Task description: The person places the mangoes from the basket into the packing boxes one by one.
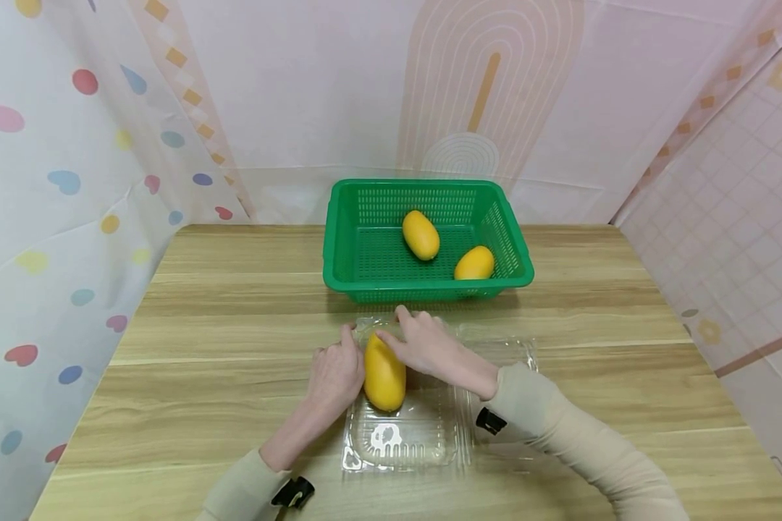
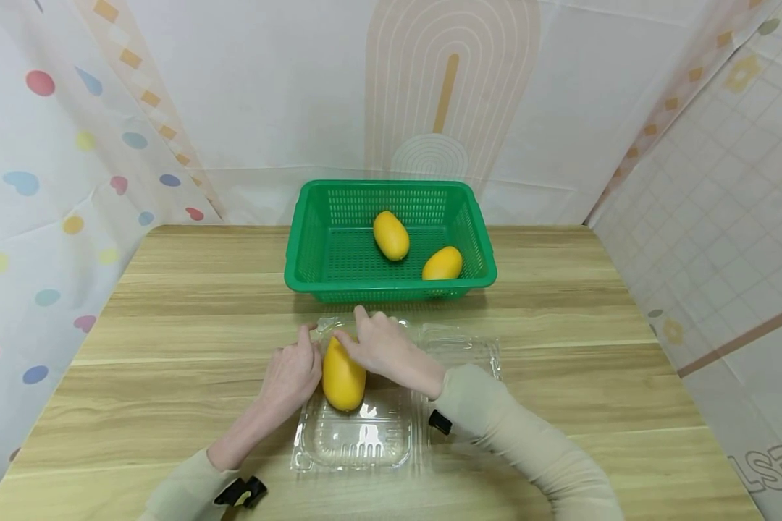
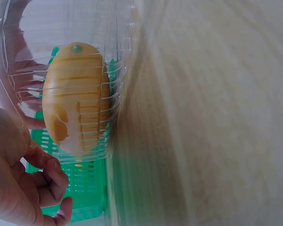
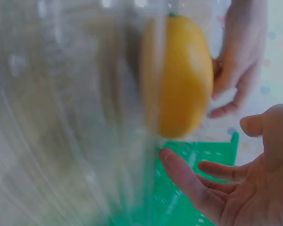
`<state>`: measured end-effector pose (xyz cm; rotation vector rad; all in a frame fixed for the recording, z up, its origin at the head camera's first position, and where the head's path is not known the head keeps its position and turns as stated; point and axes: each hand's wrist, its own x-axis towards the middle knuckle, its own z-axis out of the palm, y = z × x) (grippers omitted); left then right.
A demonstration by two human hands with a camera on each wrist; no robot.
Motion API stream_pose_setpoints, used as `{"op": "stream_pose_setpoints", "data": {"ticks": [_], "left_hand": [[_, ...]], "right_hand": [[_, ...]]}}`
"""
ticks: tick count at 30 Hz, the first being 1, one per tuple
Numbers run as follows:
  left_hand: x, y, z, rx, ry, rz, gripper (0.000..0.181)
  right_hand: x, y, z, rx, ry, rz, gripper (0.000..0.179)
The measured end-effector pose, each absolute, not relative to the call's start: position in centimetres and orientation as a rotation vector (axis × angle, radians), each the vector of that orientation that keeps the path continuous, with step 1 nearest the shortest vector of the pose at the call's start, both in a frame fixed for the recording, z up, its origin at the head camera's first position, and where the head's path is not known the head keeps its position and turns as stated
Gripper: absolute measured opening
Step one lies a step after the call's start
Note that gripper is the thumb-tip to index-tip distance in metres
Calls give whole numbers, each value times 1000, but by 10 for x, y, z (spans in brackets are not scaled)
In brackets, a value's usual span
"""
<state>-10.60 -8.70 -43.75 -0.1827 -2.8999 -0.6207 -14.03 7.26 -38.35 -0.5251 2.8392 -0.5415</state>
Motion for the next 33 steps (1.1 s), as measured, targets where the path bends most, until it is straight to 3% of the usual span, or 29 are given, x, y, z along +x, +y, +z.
{"op": "stream_pose_setpoints", "data": {"ticks": [9,19,33], "left_hand": [[-106,-86,-436,-148,-2928,-651,30],[-106,-84,-436,-119,-2956,-655,32],[-106,-82,-435,-69,-2982,-663,34]], "right_hand": [[-160,92,-350,-572,2971,-464,38],[-206,126,-328,-556,3182,-623,27],[-257,157,-322,-88,3050,-490,51]]}}
